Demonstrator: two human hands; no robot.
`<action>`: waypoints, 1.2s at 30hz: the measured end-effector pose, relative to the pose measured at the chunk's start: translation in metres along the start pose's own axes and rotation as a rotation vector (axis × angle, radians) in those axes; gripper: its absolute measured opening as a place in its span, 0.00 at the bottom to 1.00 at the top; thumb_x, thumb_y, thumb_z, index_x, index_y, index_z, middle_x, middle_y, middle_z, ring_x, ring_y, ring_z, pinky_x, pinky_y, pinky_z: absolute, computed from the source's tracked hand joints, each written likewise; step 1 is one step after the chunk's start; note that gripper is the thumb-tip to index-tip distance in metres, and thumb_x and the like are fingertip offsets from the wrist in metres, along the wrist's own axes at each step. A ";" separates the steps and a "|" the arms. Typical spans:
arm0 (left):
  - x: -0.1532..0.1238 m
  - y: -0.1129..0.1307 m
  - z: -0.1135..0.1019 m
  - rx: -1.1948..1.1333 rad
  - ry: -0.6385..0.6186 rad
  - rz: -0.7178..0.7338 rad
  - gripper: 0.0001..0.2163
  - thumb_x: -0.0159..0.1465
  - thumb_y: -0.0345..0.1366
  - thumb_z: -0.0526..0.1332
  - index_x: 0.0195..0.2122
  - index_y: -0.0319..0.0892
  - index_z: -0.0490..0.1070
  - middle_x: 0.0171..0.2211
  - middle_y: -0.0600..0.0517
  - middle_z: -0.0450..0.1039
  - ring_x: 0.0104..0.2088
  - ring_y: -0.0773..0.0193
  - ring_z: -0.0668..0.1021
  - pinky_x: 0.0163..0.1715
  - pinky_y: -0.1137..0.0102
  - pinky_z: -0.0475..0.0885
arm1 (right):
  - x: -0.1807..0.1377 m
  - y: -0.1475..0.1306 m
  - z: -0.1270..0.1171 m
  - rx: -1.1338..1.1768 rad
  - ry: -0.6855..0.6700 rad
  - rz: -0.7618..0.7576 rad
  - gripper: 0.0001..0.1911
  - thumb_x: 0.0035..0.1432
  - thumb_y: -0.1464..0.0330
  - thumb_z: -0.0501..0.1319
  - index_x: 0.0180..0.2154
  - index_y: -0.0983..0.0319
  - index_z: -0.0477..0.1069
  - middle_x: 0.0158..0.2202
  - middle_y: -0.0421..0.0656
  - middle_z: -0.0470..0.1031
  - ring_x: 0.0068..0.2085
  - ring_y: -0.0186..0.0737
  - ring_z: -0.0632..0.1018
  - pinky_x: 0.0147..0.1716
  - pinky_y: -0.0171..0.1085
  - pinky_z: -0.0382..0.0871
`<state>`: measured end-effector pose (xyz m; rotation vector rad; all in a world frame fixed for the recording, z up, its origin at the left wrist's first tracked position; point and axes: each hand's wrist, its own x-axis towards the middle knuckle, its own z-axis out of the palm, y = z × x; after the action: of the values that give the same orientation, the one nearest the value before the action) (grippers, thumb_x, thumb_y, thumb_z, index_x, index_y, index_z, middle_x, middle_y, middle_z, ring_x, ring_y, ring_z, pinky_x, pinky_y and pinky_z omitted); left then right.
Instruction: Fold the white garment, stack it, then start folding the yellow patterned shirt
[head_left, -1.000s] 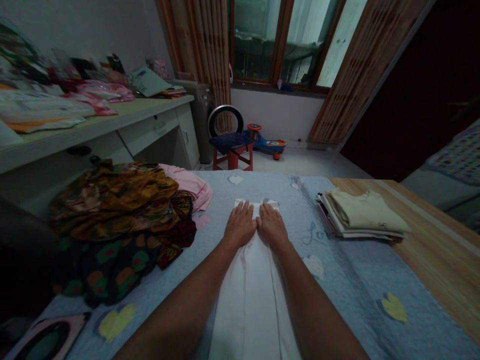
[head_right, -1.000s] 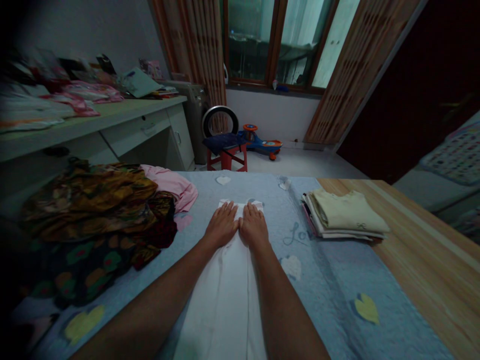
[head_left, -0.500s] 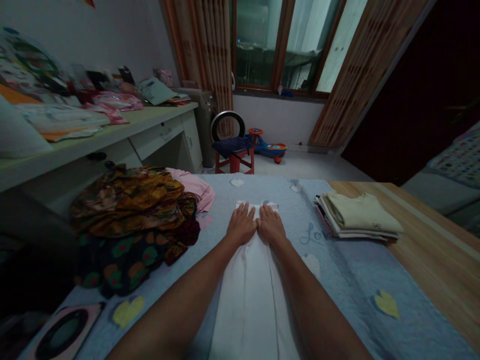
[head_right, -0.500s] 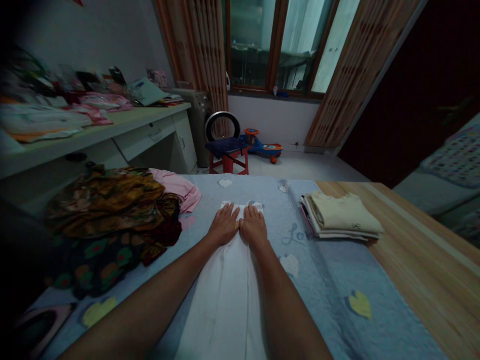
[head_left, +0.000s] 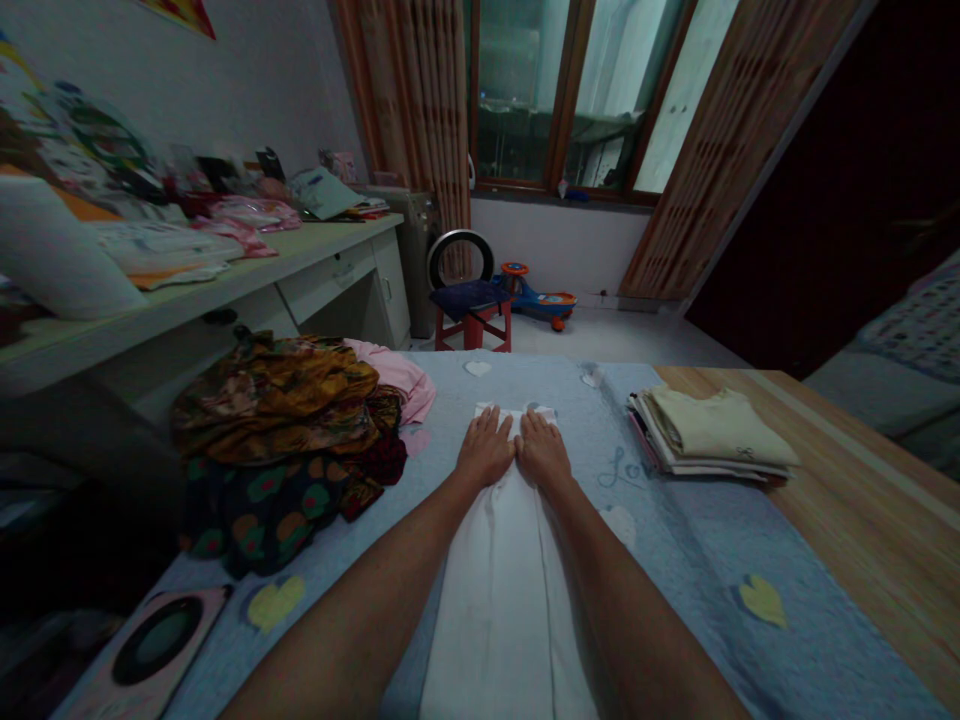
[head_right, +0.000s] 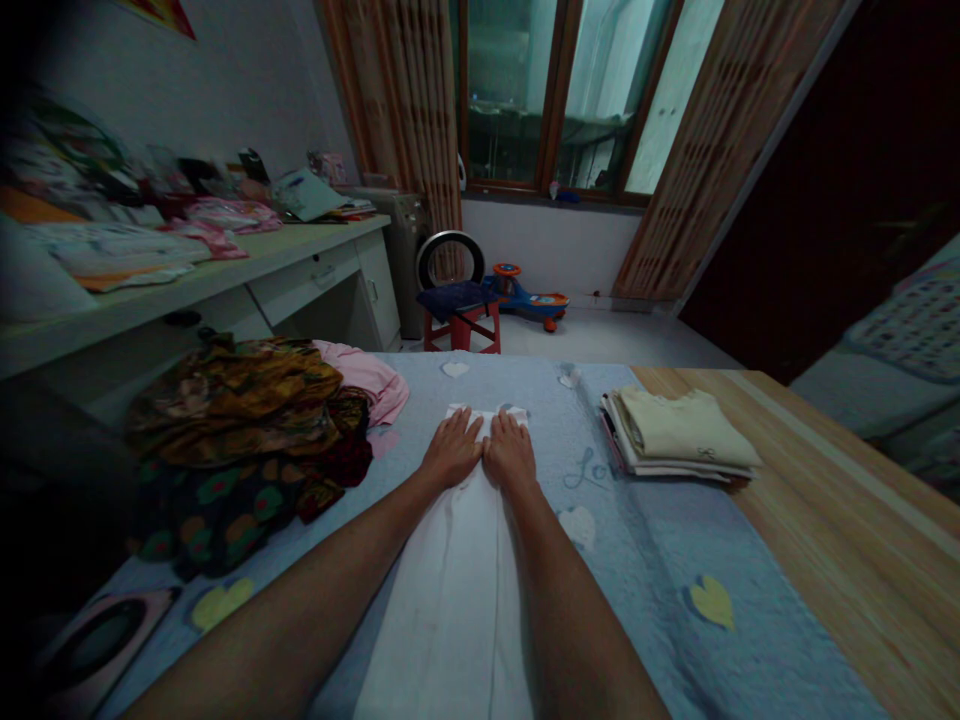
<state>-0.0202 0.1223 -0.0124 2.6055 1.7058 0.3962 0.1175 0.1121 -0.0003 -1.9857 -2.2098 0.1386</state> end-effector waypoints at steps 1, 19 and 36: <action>0.000 0.000 0.000 0.004 0.011 0.005 0.24 0.70 0.41 0.49 0.66 0.39 0.58 0.69 0.38 0.53 0.69 0.48 0.55 0.65 0.54 0.53 | 0.000 0.000 0.000 0.002 0.009 -0.003 0.30 0.68 0.64 0.46 0.67 0.69 0.54 0.71 0.51 0.50 0.69 0.48 0.53 0.66 0.48 0.45; 0.002 -0.007 0.005 -0.312 0.168 -0.077 0.18 0.66 0.28 0.50 0.55 0.38 0.68 0.56 0.43 0.73 0.57 0.59 0.73 0.60 0.63 0.65 | 0.000 -0.002 -0.003 -0.002 -0.069 0.012 0.32 0.68 0.62 0.45 0.69 0.68 0.49 0.72 0.50 0.44 0.71 0.47 0.49 0.67 0.49 0.42; 0.001 -0.012 0.000 -0.321 0.135 -0.175 0.21 0.62 0.22 0.49 0.51 0.42 0.72 0.49 0.49 0.77 0.50 0.63 0.77 0.52 0.70 0.70 | -0.003 0.004 0.002 0.039 0.096 -0.078 0.25 0.67 0.68 0.46 0.61 0.69 0.64 0.66 0.53 0.62 0.66 0.43 0.62 0.65 0.41 0.50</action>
<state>-0.0306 0.1276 -0.0134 2.2318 1.7217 0.7821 0.1213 0.1098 -0.0034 -1.8430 -2.2037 0.0740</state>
